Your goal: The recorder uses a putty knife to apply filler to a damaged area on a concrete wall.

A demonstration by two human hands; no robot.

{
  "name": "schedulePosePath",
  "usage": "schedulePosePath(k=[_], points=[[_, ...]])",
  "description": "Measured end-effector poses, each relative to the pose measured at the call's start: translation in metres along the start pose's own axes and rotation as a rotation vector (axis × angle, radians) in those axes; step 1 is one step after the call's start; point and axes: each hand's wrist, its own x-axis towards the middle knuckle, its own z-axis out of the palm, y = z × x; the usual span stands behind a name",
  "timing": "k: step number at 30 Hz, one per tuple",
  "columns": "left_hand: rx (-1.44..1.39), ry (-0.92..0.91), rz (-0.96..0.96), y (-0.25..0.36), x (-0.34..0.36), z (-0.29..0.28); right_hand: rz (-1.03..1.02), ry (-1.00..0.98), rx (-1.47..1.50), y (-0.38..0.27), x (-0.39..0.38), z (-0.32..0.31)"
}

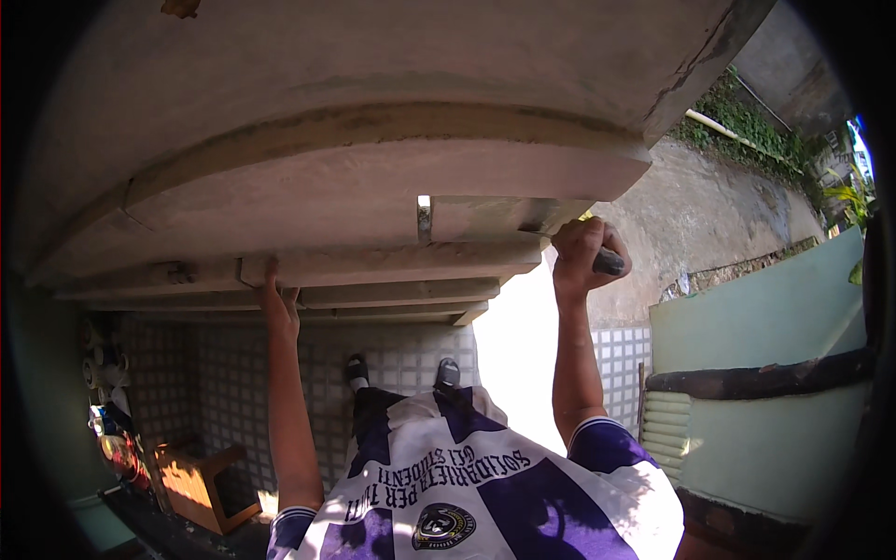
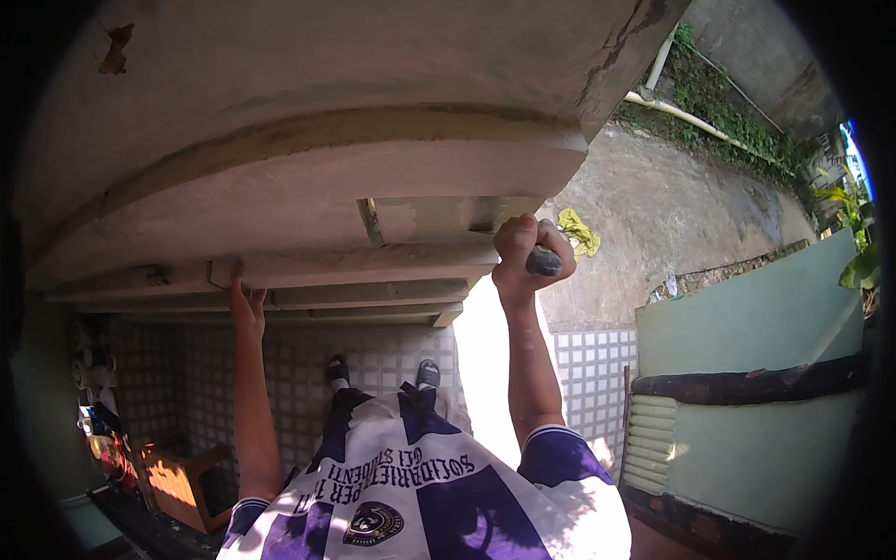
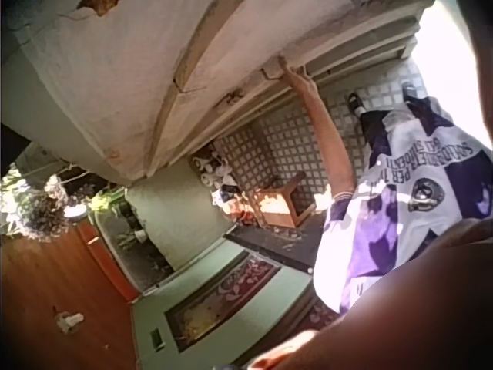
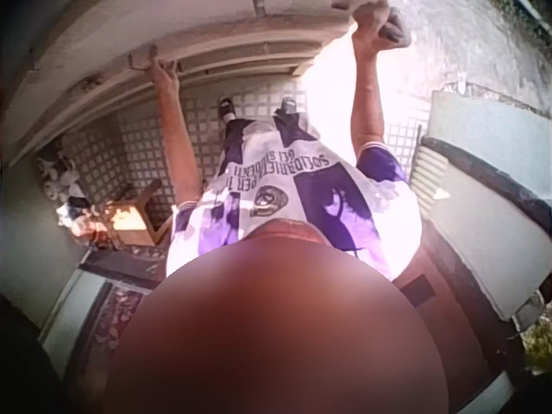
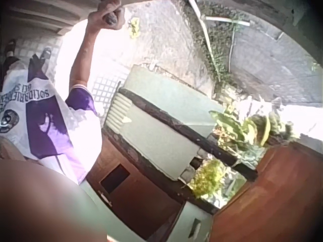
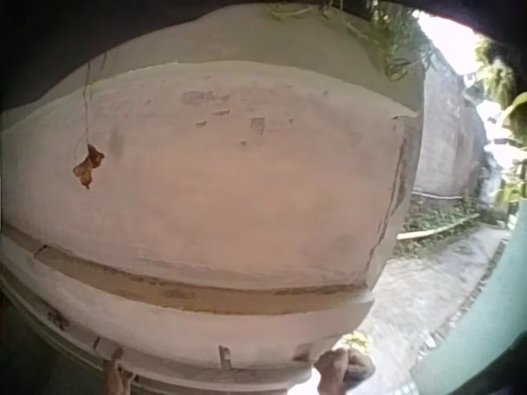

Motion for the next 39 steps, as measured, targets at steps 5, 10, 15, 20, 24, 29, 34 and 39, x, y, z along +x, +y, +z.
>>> schedulePosePath(k=[5,10,15,20,24,29,34,39], points=[[-0.019,-0.013,-0.027,-0.002,0.002,-0.006,-0.042,0.002,0.079,-0.02,-0.005,0.003],[-0.033,-0.051,-0.053,0.0,0.004,-0.003,0.038,0.031,0.22,-0.014,0.004,-0.002],[-0.028,-0.012,0.016,-0.003,-0.001,-0.002,0.103,0.029,0.142,-0.005,0.0,0.002],[-0.015,-0.03,-0.007,-0.003,-0.001,-0.005,-0.014,0.066,0.337,-0.024,0.003,-0.008],[-0.033,-0.014,-0.021,-0.002,0.0,-0.004,-0.002,0.041,0.29,-0.024,0.008,-0.008],[-0.043,-0.048,-0.027,-0.005,0.004,-0.01,-0.002,0.03,0.06,-0.006,0.001,-0.008],[-0.034,-0.024,-0.012,-0.004,0.004,-0.005,-0.037,-0.003,0.251,-0.02,0.008,-0.003],[-0.022,-0.06,0.006,-0.004,0.001,-0.006,-0.003,0.035,0.313,-0.018,0.001,-0.004]])
